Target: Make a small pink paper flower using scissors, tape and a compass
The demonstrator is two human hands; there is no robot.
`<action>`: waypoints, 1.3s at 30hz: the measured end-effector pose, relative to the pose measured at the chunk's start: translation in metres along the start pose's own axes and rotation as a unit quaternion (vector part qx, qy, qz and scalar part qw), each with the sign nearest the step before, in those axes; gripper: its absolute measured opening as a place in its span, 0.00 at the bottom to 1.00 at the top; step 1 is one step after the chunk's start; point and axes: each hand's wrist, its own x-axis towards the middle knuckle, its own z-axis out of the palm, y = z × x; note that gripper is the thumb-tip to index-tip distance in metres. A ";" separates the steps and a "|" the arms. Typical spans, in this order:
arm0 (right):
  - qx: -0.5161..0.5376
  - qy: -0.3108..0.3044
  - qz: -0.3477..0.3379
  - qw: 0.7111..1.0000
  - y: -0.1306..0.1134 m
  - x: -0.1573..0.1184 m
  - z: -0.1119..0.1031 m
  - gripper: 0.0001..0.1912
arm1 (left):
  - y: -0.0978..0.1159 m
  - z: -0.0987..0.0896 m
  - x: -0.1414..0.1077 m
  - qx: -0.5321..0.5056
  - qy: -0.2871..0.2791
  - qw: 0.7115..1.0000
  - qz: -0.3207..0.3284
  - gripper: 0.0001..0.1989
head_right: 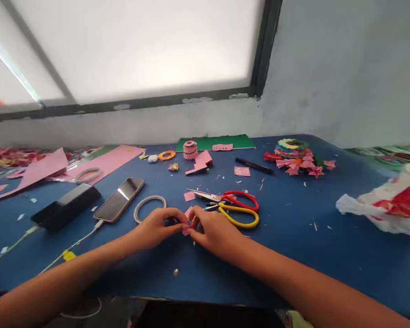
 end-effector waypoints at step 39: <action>-0.060 0.151 -0.197 0.967 -0.023 -0.010 -0.017 0.04 | 0.018 0.010 -0.011 -0.185 0.067 0.978 0.065 0.08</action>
